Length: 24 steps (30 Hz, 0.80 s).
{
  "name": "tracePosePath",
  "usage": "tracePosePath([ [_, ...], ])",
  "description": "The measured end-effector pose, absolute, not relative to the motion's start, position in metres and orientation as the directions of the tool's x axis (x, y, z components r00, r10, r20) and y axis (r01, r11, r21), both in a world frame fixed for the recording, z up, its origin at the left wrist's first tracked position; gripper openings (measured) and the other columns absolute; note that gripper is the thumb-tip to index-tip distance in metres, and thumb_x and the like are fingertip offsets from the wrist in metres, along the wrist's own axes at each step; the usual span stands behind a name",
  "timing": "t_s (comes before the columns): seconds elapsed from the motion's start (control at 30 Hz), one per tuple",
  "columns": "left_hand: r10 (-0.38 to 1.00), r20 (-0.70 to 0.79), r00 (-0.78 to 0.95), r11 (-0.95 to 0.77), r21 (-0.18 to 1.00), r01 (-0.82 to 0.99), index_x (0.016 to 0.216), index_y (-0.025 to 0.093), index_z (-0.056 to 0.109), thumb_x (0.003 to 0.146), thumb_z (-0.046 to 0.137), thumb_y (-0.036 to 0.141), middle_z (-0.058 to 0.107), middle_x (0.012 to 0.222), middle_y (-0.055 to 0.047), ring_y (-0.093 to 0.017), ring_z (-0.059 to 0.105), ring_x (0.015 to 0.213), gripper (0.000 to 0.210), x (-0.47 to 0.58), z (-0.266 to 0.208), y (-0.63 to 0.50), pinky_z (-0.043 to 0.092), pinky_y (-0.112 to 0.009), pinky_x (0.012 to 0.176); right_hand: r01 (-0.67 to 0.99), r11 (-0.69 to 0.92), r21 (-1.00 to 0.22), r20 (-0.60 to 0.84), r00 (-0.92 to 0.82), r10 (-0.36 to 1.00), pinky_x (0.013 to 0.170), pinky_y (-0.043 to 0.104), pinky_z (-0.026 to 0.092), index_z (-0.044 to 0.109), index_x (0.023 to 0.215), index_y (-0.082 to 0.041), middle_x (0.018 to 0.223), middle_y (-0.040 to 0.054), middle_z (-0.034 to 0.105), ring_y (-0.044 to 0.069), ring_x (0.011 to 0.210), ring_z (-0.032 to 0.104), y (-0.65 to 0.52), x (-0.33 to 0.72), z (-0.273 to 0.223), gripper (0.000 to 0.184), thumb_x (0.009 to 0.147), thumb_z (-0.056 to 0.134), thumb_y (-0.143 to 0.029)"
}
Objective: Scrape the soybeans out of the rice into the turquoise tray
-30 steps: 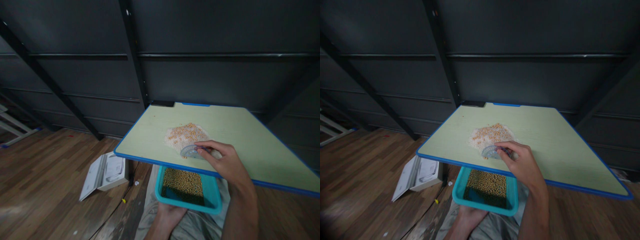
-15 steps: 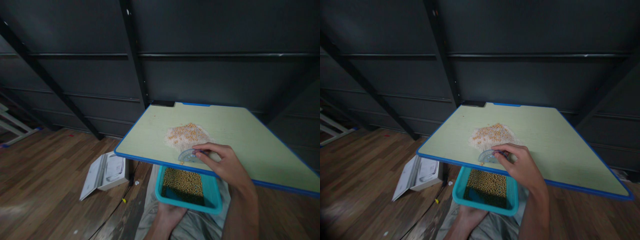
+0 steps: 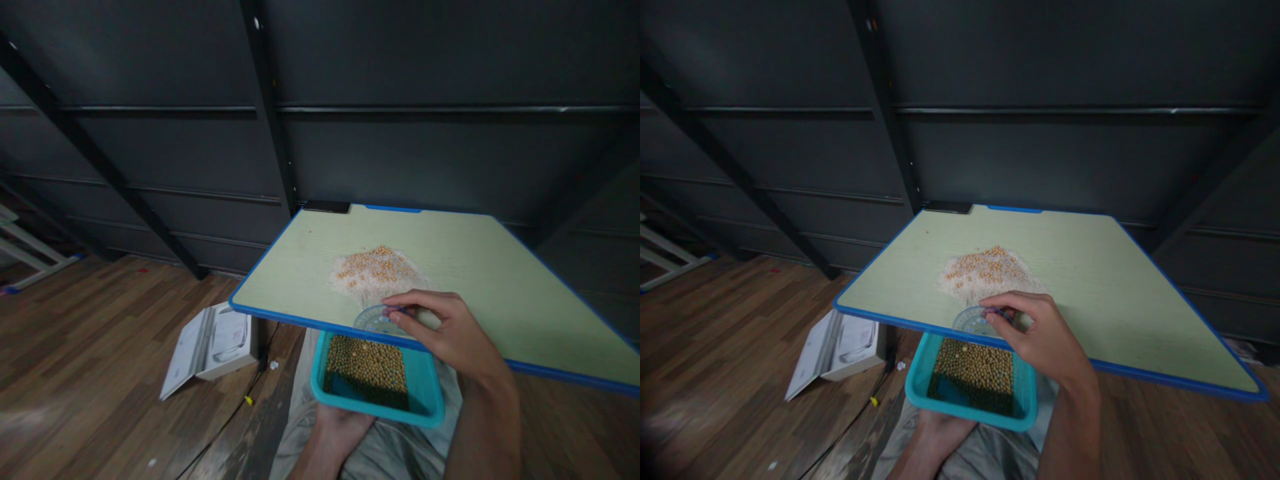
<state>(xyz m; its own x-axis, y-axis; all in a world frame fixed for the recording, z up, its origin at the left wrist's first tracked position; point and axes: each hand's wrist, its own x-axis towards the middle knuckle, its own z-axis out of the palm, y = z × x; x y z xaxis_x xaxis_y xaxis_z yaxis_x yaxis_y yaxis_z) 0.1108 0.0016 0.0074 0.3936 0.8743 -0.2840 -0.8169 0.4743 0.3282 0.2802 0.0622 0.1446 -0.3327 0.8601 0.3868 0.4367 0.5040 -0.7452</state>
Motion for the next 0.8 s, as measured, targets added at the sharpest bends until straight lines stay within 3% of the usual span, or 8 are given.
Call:
tracePosePath([
  [0.27,0.883,-0.216,0.417,0.459,0.211,-0.863,0.121,0.028,0.067,0.087,0.052,0.035,0.069,0.134,-0.004,-0.029,0.047,0.14,0.038,0.111,-0.004,0.0,0.035,-0.055,0.117,0.481,0.497,-0.723,0.403,-0.292,0.868,0.083,0.035,0.055,0.077,0.101,-0.03,0.099,-0.0016,0.079,0.019,0.089,0.072,0.066,0.279,0.144,0.016,0.088,0.069,-0.024],
  [0.47,0.874,-0.232,0.427,0.461,0.122,-0.879,0.117,0.029,0.07,0.09,0.051,0.03,0.075,0.125,-0.005,-0.03,0.053,0.135,0.034,0.107,-0.02,-0.002,0.035,-0.058,0.116,0.52,0.495,-0.696,0.446,-0.227,0.866,0.086,0.038,0.055,0.076,0.102,-0.029,0.101,0.0001,0.078,0.021,0.091,0.071,0.068,0.28,0.144,0.015,0.09,0.067,-0.026],
  [0.53,0.879,-0.265,0.397,0.446,0.162,-0.88,0.114,0.026,0.072,0.089,0.052,0.028,0.078,0.118,-0.006,-0.032,0.057,0.13,0.032,0.105,-0.03,-0.004,0.035,-0.059,0.116,0.526,0.502,-0.686,0.464,-0.216,0.859,0.089,0.038,0.054,0.076,0.102,-0.028,0.103,0.0004,0.078,0.021,0.095,0.071,0.07,0.286,0.15,0.015,0.09,0.067,-0.026],
  [0.67,0.897,-0.355,0.263,0.397,0.387,-0.832,0.117,0.03,0.07,0.079,0.062,0.025,0.077,0.12,-0.006,-0.036,0.057,0.13,0.039,0.096,-0.057,-0.009,0.036,-0.062,0.114,0.57,0.495,-0.656,0.473,-0.202,0.858,0.086,0.038,0.056,0.075,0.104,-0.027,0.104,0.0028,0.078,0.022,0.093,0.072,0.092,0.304,0.177,0.017,0.089,0.068,-0.03],
  [0.8,0.894,-0.386,0.228,0.39,0.419,-0.82,0.123,0.033,0.067,0.069,0.071,0.027,0.07,0.132,-0.005,-0.036,0.041,0.143,0.054,0.09,-0.068,-0.013,0.032,-0.058,0.117,0.525,0.527,-0.669,0.457,-0.269,0.848,0.083,0.041,0.055,0.074,0.099,-0.022,0.099,0.0062,0.077,0.023,0.088,0.071,0.149,0.314,0.206,0.02,0.084,0.071,-0.035],
])
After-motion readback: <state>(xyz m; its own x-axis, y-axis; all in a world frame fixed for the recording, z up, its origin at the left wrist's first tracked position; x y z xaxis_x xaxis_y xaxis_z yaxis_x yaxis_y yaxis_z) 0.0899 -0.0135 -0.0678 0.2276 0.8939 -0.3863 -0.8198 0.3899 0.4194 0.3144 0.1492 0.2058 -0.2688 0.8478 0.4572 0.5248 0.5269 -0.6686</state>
